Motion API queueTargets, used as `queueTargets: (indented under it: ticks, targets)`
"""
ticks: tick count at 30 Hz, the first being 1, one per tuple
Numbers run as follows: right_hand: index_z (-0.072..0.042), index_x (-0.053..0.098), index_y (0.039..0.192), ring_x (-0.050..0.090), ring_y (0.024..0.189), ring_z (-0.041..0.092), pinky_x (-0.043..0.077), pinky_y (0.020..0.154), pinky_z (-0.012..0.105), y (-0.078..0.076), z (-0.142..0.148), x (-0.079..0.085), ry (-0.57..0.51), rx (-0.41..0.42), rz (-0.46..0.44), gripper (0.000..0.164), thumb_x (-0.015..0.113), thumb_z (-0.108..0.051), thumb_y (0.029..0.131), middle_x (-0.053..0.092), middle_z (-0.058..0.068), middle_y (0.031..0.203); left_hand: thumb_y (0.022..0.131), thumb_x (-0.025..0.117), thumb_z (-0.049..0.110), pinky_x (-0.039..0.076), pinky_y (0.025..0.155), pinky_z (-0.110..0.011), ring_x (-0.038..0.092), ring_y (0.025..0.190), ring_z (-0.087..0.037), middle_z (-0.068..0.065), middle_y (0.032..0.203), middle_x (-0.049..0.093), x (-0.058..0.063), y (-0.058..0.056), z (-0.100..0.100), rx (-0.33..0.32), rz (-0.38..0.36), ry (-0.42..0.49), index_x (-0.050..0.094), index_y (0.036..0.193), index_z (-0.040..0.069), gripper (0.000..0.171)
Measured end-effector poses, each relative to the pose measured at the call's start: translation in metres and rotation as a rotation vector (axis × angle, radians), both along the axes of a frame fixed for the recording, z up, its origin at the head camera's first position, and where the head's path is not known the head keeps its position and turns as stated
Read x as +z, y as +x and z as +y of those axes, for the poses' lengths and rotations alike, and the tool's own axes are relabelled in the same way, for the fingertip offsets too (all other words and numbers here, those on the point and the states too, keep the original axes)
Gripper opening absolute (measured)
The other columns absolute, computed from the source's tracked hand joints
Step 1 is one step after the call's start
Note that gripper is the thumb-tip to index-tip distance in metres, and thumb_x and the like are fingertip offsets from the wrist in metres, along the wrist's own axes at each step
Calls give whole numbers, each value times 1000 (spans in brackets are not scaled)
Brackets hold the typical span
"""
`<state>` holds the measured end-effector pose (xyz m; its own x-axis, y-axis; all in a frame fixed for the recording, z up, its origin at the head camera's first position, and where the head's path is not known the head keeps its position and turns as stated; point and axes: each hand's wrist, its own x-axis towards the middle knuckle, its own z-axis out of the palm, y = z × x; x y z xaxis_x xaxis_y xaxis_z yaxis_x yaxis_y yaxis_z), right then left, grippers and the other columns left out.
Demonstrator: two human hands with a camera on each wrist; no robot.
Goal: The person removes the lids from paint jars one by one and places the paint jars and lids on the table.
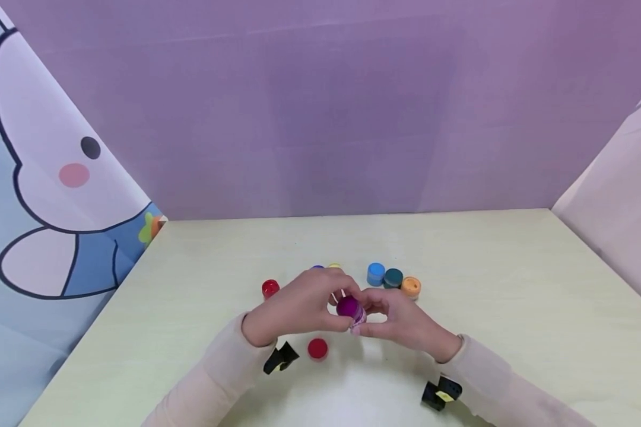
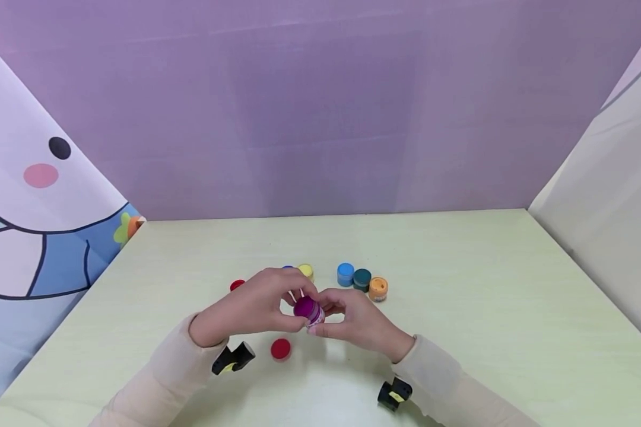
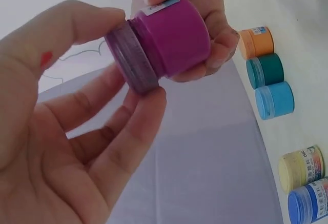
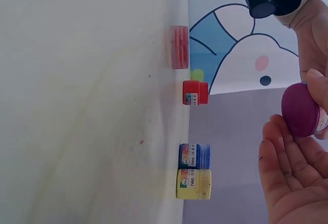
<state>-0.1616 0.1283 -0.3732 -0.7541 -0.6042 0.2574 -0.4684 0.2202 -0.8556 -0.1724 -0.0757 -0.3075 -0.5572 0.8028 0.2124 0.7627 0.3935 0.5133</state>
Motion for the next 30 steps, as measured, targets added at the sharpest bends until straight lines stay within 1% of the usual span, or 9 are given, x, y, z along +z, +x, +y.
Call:
queueTargets:
  ticks: [4, 8, 10, 13, 17, 20, 22, 25, 30]
  targets:
    - [-9, 58, 107, 58, 87, 14, 47, 81, 34, 0, 0, -1, 23, -15, -13, 31, 69, -17, 80, 61, -3, 96, 74, 74, 23, 45, 64, -15, 51, 75, -1, 13, 85, 56, -1, 3, 2, 58, -3, -21, 63, 96, 13, 27]
    - [-11, 59, 104, 58, 86, 15, 47, 81, 34, -1, 1, -2, 27, -6, -29, 28, 69, -19, 80, 61, -2, 95, 75, 73, 24, 45, 66, -16, 49, 79, -4, 11, 88, 55, 0, 3, 0, 36, 16, -42, 62, 100, 14, 29]
    - [-13, 59, 103, 59, 86, 16, 48, 80, 35, -3, 1, -3, 16, 18, -42, 26, 69, -20, 80, 62, -2, 94, 75, 73, 24, 45, 70, -18, 48, 83, -4, 9, 94, 54, 2, 0, -2, -7, 12, -55, 60, 105, 14, 34]
    - [-14, 59, 102, 59, 86, 17, 48, 81, 36, -4, 1, -3, -2, 73, -78, 25, 69, -19, 80, 62, 0, 95, 74, 75, 20, 44, 78, -19, 46, 94, -5, 7, 103, 51, 4, -2, -6, -104, -26, -68, 57, 111, 13, 41]
    - [-14, 59, 105, 60, 90, 18, 47, 83, 36, -4, 2, -3, -5, 143, -127, 27, 69, -17, 80, 64, 0, 99, 72, 71, 3, 41, 84, -21, 44, 100, -5, 7, 106, 50, 4, -3, -8, -271, -56, -56, 56, 107, 14, 39]
    - [-13, 59, 108, 60, 93, 19, 46, 84, 36, -4, 1, -4, -10, 185, -157, 29, 69, -15, 80, 64, 0, 102, 71, 65, -3, 40, 83, -21, 44, 98, -5, 7, 104, 50, 5, -3, -8, -339, -46, -52, 57, 101, 15, 36]
    - [-12, 59, 108, 60, 93, 19, 46, 84, 37, -4, 1, -4, -11, 203, -169, 30, 69, -13, 80, 64, 0, 102, 72, 64, -4, 40, 82, -19, 45, 96, -4, 8, 102, 51, 5, -3, -7, -348, -43, -64, 58, 100, 16, 35]
    - [-11, 59, 108, 60, 93, 19, 46, 84, 38, -4, 0, -6, -15, 217, -175, 30, 68, -11, 80, 64, 0, 103, 72, 64, -3, 40, 80, -17, 45, 94, -3, 8, 102, 51, 5, -2, -7, -341, -48, -84, 60, 98, 16, 33]
    - [-12, 59, 108, 60, 93, 18, 46, 84, 39, -3, -1, -5, -14, 215, -171, 30, 68, -12, 80, 63, 0, 104, 72, 66, -3, 42, 78, -16, 46, 93, -3, 8, 101, 52, 6, -2, -7, -322, -60, -100, 61, 98, 16, 33]
